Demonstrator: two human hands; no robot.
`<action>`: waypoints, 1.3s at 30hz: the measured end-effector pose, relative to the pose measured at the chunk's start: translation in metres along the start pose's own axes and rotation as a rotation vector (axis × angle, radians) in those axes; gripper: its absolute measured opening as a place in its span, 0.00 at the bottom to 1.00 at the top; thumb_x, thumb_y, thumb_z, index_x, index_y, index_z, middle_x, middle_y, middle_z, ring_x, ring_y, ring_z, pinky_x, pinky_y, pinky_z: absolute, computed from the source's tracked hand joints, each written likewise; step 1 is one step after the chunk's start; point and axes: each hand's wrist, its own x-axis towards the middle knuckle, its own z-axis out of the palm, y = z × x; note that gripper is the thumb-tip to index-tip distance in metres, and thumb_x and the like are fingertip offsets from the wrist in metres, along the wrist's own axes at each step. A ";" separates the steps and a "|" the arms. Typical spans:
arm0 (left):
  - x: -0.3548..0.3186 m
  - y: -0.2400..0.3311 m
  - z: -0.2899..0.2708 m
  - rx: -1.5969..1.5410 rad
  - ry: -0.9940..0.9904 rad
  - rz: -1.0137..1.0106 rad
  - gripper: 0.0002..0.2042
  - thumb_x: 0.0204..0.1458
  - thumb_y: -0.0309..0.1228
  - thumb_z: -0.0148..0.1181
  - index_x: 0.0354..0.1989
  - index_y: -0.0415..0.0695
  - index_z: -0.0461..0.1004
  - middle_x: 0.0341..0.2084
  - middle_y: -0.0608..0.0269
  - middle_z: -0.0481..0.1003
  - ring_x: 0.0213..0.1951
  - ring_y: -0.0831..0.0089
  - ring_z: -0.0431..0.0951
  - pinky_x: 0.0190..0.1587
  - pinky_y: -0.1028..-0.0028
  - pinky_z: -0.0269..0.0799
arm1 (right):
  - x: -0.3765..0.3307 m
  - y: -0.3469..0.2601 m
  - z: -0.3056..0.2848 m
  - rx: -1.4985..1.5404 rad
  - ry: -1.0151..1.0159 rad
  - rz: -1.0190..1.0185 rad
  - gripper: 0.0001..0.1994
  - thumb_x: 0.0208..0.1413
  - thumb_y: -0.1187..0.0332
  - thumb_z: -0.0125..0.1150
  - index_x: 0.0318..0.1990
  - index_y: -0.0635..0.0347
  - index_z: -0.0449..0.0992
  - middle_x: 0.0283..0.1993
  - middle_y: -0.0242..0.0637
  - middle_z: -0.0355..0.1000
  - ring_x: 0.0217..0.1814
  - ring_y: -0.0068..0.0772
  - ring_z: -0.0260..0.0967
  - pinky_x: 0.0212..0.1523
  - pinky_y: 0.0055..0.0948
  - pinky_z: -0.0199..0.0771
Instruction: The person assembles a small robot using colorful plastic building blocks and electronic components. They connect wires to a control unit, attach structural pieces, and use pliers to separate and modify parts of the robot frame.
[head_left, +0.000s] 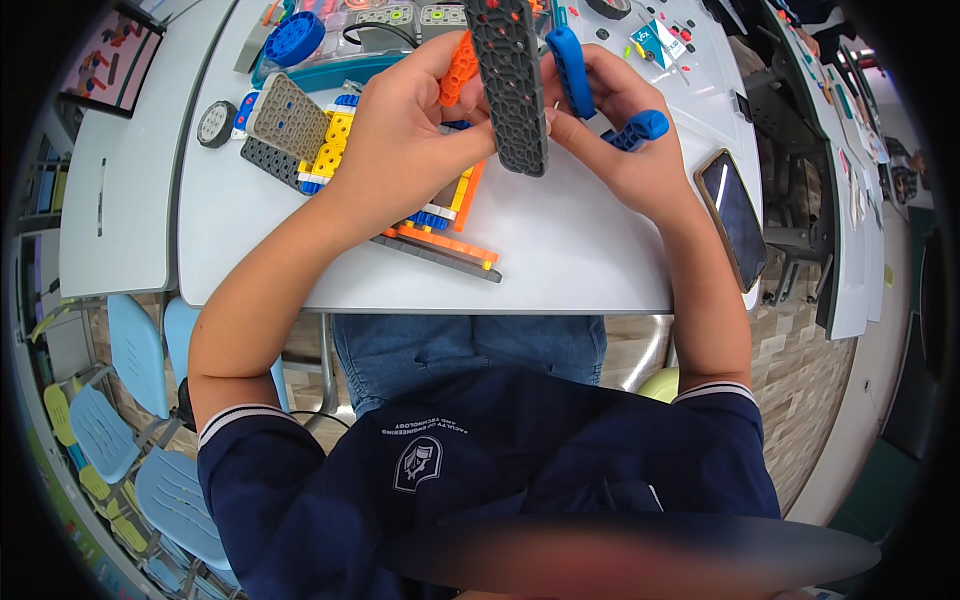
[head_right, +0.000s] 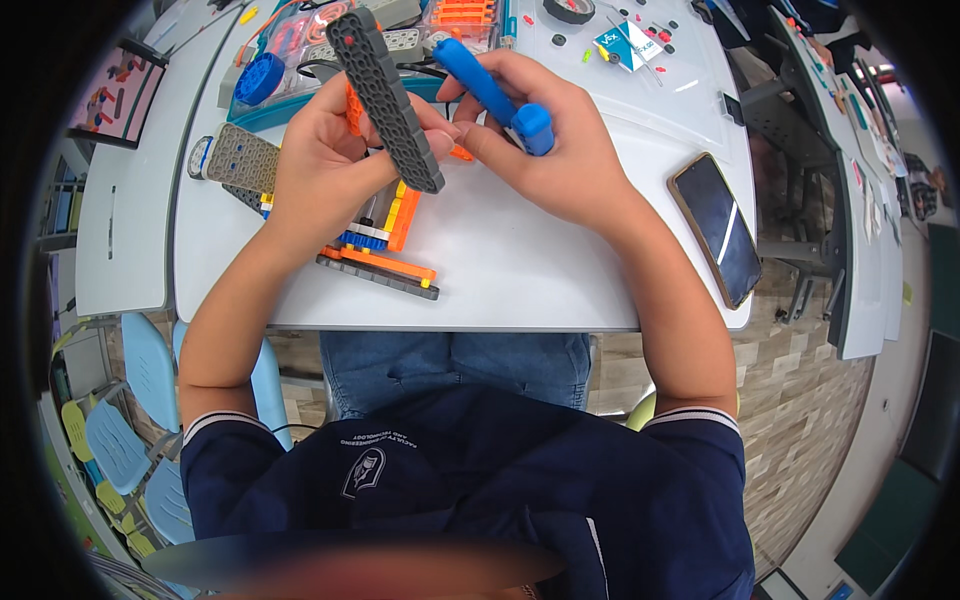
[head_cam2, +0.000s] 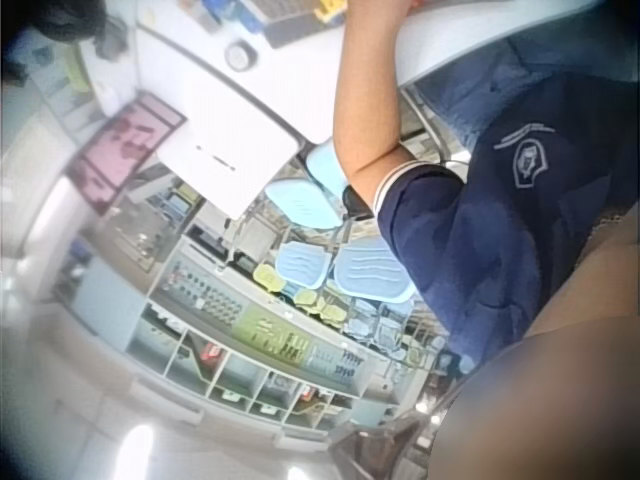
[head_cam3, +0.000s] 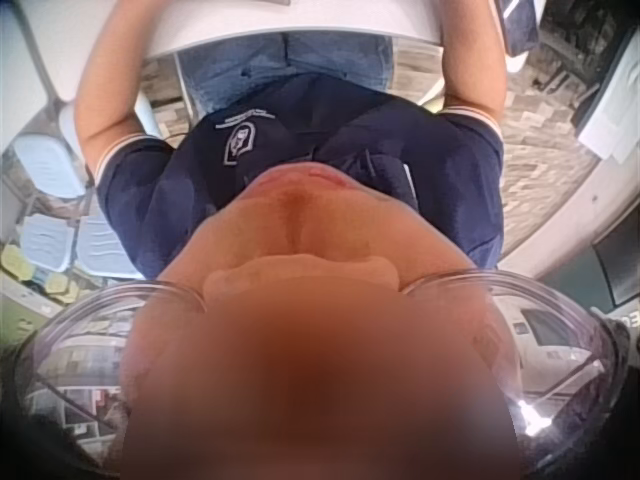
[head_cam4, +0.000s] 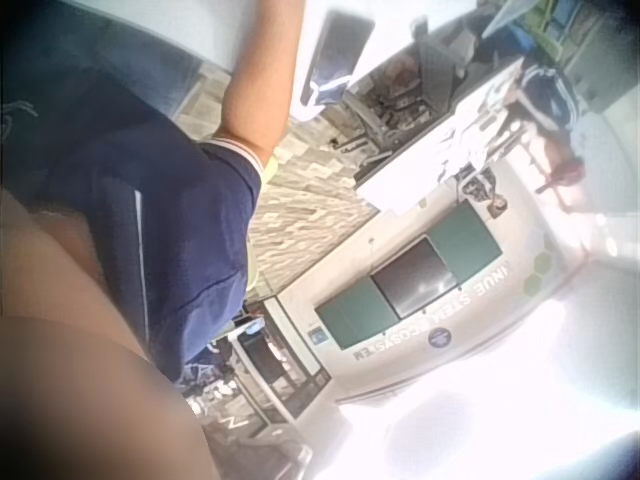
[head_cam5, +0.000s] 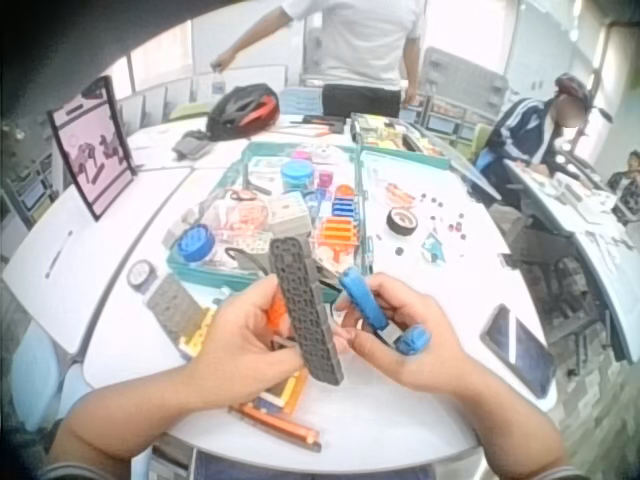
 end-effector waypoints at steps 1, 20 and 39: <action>0.000 0.000 0.000 0.008 0.006 0.003 0.17 0.54 0.19 0.69 0.50 0.37 0.69 0.40 0.55 0.82 0.41 0.73 0.84 0.44 0.71 0.85 | -0.001 0.000 0.000 -0.032 -0.015 0.001 0.14 0.59 0.78 0.65 0.53 0.61 0.75 0.42 0.28 0.76 0.44 0.18 0.73 0.44 0.22 0.75; 0.002 0.003 -0.002 -0.121 0.008 -0.094 0.09 0.60 0.21 0.61 0.34 0.42 0.64 0.36 0.64 0.76 0.39 0.77 0.82 0.47 0.73 0.82 | 0.012 0.034 -0.046 -0.788 0.400 0.008 0.21 0.52 0.75 0.67 0.55 0.53 0.77 0.41 0.37 0.82 0.36 0.38 0.80 0.39 0.30 0.79; 0.002 0.000 -0.006 -0.165 0.000 -0.098 0.11 0.70 0.33 0.48 0.49 0.38 0.73 0.34 0.58 0.80 0.37 0.72 0.84 0.44 0.72 0.81 | 0.006 -0.010 -0.029 0.006 0.118 0.183 0.19 0.58 0.61 0.73 0.54 0.56 0.78 0.39 0.25 0.78 0.32 0.12 0.69 0.30 0.17 0.68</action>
